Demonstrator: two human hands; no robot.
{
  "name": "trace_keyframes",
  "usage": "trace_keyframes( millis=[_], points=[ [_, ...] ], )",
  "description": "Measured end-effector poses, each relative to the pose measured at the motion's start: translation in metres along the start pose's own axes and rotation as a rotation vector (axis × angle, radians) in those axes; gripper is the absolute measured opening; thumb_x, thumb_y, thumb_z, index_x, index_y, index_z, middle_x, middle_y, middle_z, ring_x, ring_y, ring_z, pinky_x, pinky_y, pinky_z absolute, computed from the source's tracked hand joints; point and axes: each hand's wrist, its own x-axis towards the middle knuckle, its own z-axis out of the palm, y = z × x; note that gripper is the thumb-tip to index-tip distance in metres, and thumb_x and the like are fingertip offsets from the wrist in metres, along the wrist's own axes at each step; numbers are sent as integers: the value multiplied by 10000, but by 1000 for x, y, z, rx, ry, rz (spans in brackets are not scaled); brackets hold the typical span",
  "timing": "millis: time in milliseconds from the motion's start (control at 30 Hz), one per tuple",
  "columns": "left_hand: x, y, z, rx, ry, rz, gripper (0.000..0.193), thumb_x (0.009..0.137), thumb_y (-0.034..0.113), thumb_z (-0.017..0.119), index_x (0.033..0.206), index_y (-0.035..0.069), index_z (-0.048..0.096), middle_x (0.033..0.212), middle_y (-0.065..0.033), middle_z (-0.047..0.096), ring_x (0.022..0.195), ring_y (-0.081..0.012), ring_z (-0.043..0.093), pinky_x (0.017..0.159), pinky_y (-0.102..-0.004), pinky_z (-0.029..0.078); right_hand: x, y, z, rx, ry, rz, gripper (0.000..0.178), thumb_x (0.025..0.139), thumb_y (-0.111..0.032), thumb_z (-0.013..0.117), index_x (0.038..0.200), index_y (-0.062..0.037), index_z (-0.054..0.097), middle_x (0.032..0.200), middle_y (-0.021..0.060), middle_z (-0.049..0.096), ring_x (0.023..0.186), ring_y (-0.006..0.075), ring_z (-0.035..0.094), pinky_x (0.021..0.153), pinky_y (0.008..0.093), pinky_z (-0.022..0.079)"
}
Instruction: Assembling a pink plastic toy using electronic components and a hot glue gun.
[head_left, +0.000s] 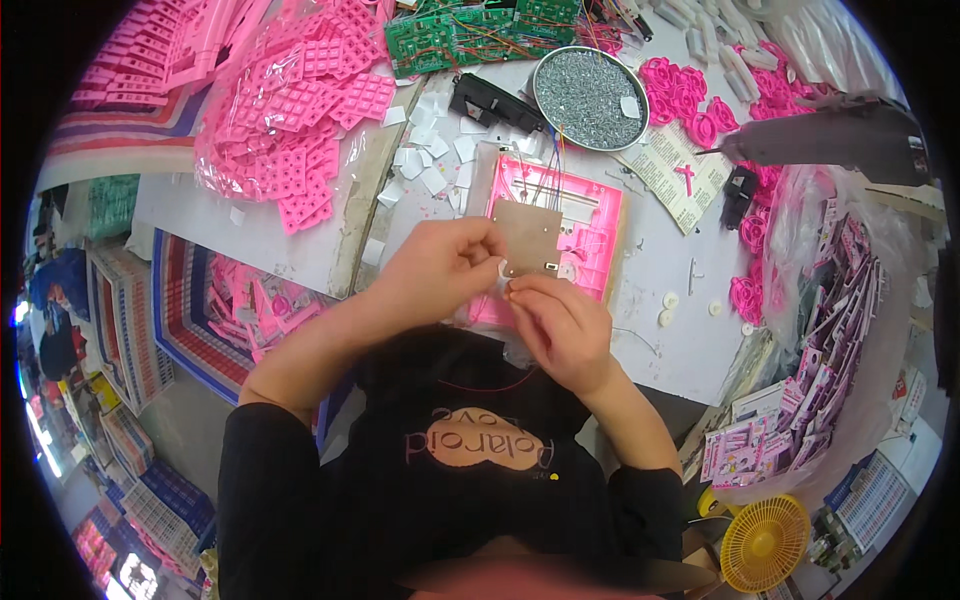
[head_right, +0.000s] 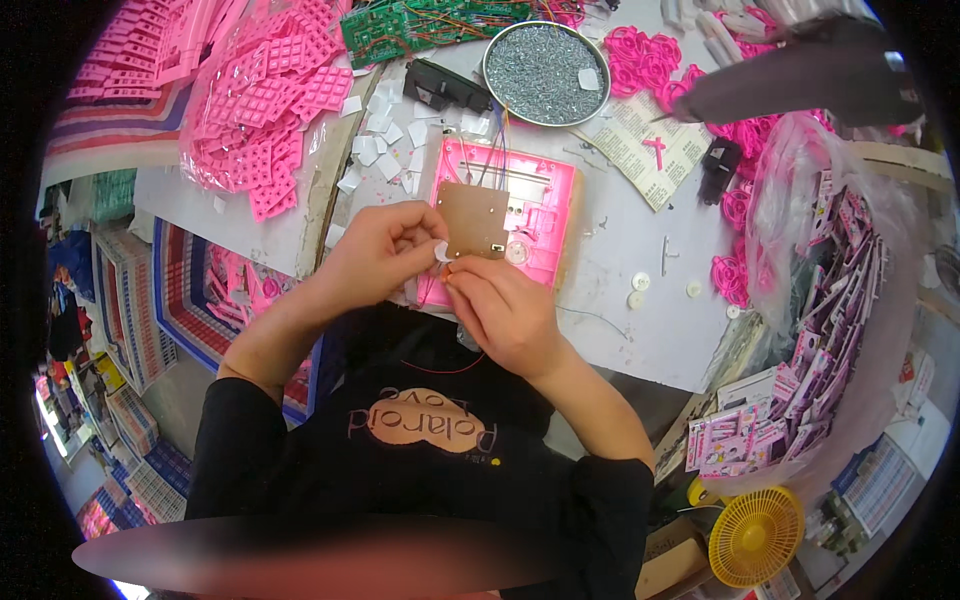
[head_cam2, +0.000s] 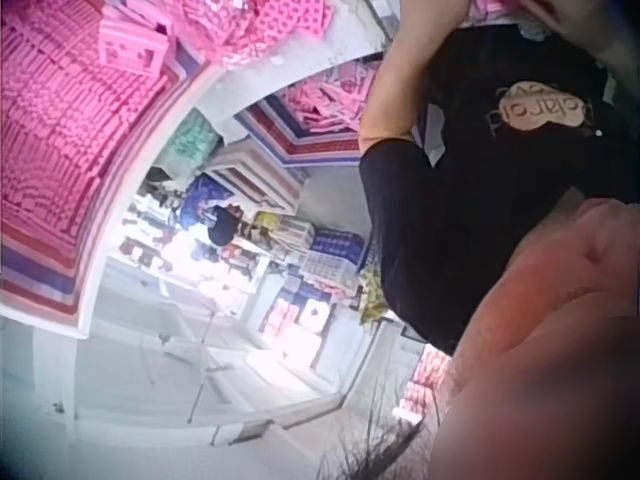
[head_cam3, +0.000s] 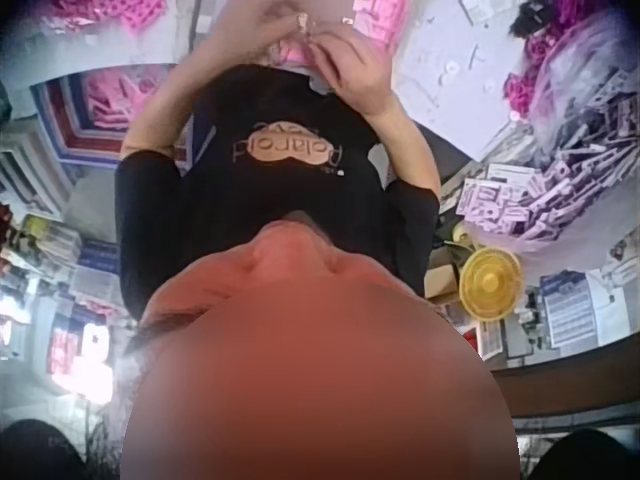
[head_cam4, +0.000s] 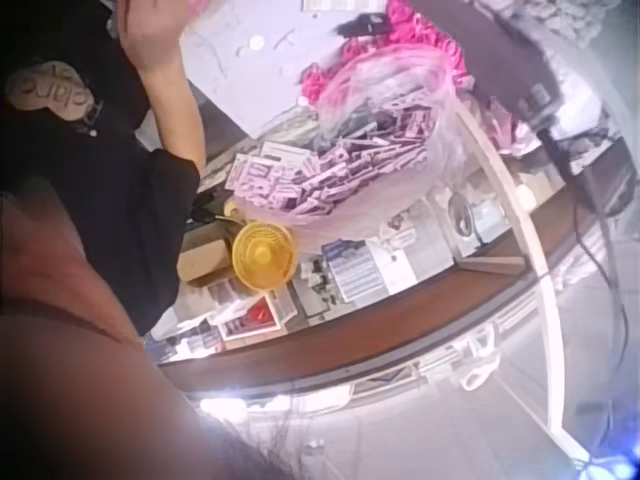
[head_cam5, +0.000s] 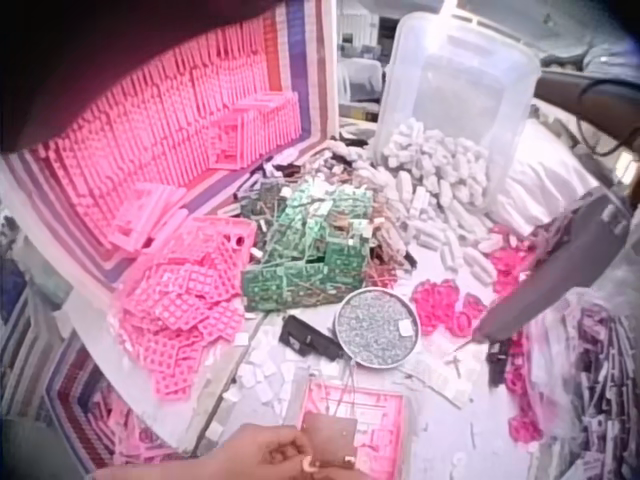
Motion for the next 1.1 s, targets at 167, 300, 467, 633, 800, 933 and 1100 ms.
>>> trace_keyframes(
  millis=[167,300,467,633,800,933,1100],
  points=[
    [3,20,-13,205,-142,20,108,898,75,699,976,11,658,729,-18,607,609,-69,564,563,-254,440,-2,5,5,-108,-63,-91,204,746,-22,769,931,1,687,986,118,680,814,263,676,606,339,543],
    [-1,0,-3,509,21,479,102,871,59,713,963,36,677,787,-87,644,667,-217,643,600,-348,492,0,3,3,-277,-134,-84,227,702,-46,769,917,-21,701,1002,78,651,858,255,626,636,333,525],
    [-3,-14,2,583,36,600,124,841,34,704,961,46,676,828,-109,652,740,-331,639,638,-399,510,-1,5,8,-328,-171,-95,224,699,-106,710,905,-19,705,1017,71,625,891,260,596,714,350,523],
    [-7,-19,3,677,42,639,158,835,33,708,984,54,659,828,-109,622,753,-327,631,648,-393,514,-2,0,7,-364,-220,-37,256,703,-115,717,948,-38,723,995,60,618,913,261,569,731,381,474],
    [-8,-16,-6,554,517,563,252,810,128,757,1028,81,640,1046,-163,578,810,-331,620,742,-425,509,-2,-12,-12,-299,-408,91,277,750,-136,766,1008,-44,728,948,40,604,906,253,543,733,386,423],
    [-42,-25,4,693,412,457,289,767,211,814,972,82,657,1031,-151,569,846,-326,605,775,-434,475,-2,-6,-11,-211,-305,29,289,785,-139,772,1053,-46,718,896,36,596,847,242,544,725,384,423],
    [-60,-35,6,564,128,284,139,809,48,755,831,31,619,871,-81,608,809,-265,607,730,-391,477,-3,-5,-3,-305,-274,38,322,793,-157,774,1091,-54,706,862,40,586,806,237,549,715,381,426]
  ],
)
